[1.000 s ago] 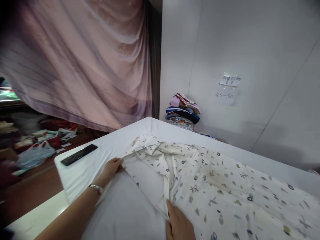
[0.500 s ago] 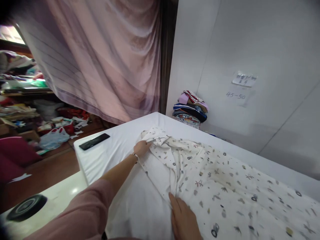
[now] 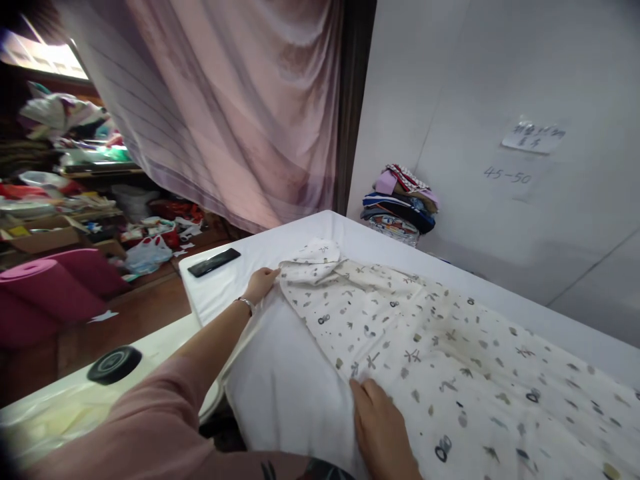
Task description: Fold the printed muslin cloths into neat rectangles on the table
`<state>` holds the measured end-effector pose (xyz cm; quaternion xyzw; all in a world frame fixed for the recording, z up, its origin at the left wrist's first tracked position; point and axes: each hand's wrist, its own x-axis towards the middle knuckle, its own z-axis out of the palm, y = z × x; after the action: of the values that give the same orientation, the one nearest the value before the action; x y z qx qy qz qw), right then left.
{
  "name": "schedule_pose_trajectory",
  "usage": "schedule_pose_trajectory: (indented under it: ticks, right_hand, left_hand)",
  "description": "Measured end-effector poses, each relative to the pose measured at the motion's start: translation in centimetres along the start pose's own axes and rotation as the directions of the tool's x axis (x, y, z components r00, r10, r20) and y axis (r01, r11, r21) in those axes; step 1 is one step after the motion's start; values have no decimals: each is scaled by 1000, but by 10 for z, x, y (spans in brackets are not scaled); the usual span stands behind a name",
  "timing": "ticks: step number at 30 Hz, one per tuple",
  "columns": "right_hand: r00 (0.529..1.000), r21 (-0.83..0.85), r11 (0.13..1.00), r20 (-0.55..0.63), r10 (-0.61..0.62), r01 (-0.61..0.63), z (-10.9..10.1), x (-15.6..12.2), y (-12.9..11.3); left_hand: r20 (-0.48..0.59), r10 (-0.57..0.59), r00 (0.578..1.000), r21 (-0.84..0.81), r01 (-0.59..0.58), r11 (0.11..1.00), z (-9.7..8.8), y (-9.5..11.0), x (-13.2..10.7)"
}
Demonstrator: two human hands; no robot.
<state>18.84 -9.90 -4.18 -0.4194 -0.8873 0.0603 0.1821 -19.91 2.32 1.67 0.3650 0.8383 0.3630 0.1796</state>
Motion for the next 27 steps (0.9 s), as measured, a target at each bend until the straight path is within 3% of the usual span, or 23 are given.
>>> schedule_pose_trajectory:
  ticks: [7, 14, 18, 23, 27]
  right_hand:
    - [998, 57, 998, -54, -37, 40, -6, 0, 0]
    - [994, 73, 995, -86, -67, 74, -9, 1, -1]
    - [992, 76, 993, -88, -86, 93, -11, 0, -1]
    - [991, 116, 987, -92, -99, 109, -15, -1, -3]
    - [993, 88, 990, -56, -107, 112, -12, 1, -4]
  left_hand:
    - [196, -50, 979, -134, 78, 988, 13, 4, -30]
    - [395, -80, 915, -298, 210, 931, 20, 9, -38]
    - [398, -62, 915, -380, 226, 897, 22, 15, -40]
    - [324, 8, 946, -475, 155, 866, 18, 23, -43]
    - [254, 20, 967, -441, 98, 892, 9, 11, -43]
